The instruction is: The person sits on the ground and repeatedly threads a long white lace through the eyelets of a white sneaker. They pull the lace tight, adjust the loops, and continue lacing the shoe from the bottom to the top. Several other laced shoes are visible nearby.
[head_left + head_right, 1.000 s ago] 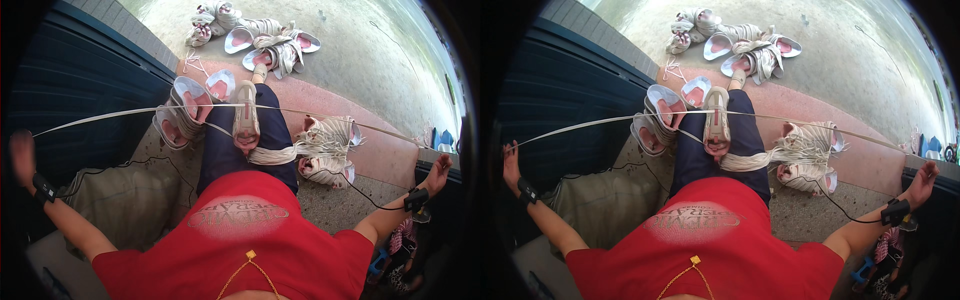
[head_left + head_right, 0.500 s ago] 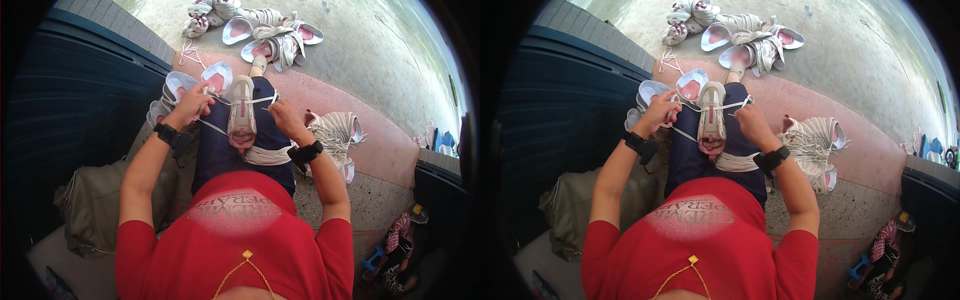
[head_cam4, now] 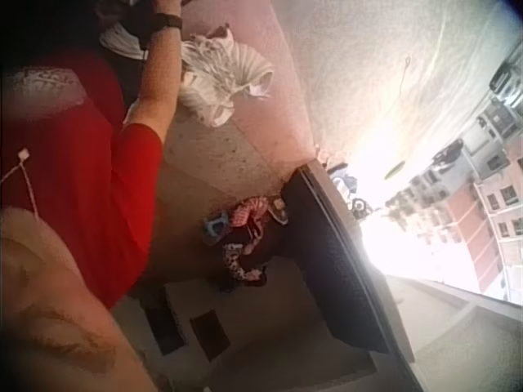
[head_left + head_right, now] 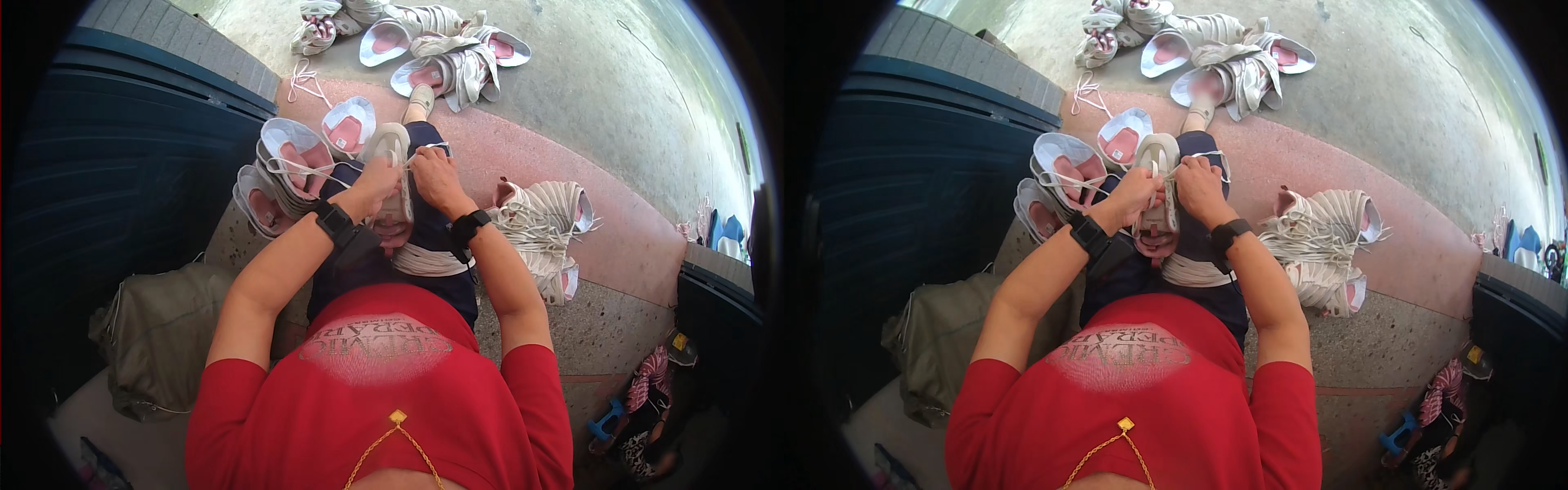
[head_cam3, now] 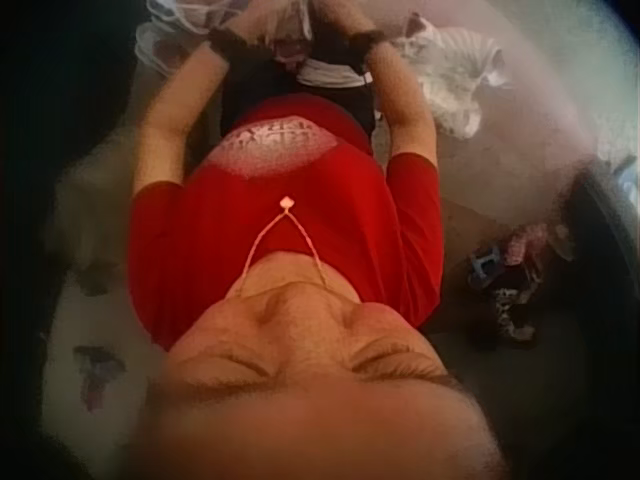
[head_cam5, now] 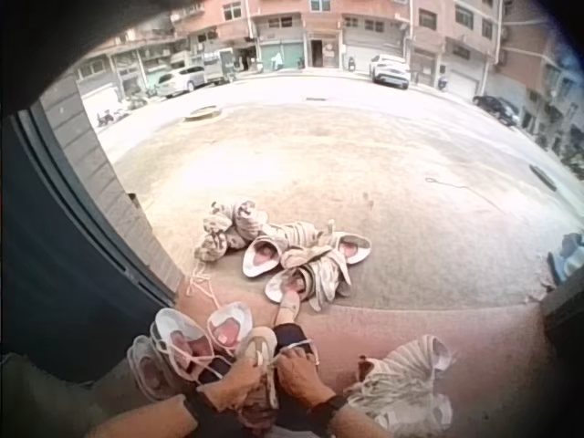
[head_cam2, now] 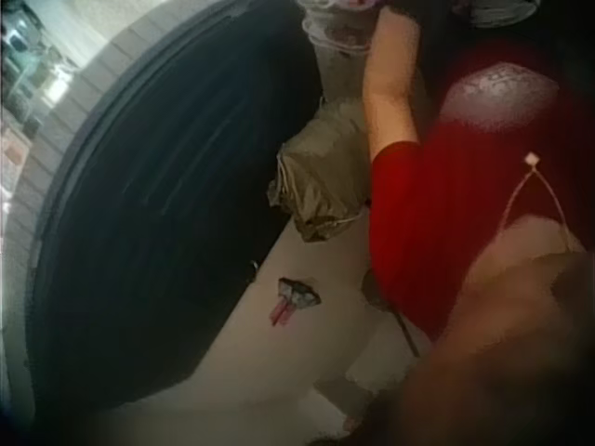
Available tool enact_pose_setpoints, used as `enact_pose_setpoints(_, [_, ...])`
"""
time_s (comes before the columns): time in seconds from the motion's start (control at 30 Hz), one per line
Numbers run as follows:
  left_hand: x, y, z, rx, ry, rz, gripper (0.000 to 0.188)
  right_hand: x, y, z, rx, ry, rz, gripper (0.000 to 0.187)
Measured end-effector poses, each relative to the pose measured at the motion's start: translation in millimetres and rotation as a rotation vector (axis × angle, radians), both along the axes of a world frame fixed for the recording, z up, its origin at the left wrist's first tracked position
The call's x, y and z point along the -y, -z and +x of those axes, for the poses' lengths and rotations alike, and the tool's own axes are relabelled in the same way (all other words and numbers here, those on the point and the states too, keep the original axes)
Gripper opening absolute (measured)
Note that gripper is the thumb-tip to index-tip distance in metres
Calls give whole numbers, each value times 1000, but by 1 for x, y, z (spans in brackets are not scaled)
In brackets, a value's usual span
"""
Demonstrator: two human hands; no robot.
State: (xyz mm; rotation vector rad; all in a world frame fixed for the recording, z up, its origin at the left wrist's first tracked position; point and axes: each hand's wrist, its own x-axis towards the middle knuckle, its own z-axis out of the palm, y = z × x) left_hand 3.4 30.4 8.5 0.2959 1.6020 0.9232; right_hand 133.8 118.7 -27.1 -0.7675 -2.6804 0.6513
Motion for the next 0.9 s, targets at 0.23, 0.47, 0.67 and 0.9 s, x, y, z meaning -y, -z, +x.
enact_pose_setpoints(0.23, [1, -2, 3, 79, -148, 73, 15, -3, -3, -5, 103, -18, -42, 18])
enact_pose_setpoints(0.47, [6, -6, 1, 108, -163, 78, 20, -4, -13, -9, 158, -63, 18, 19])
enact_pose_setpoints(0.67, [10, -5, 4, 115, -222, 106, 20, 1, -6, -19, 173, 11, -26, 18])
enact_pose_setpoints(0.9, [12, -17, -14, -241, -106, 63, 34, 2, -13, -5, 64, 79, -7, 21])
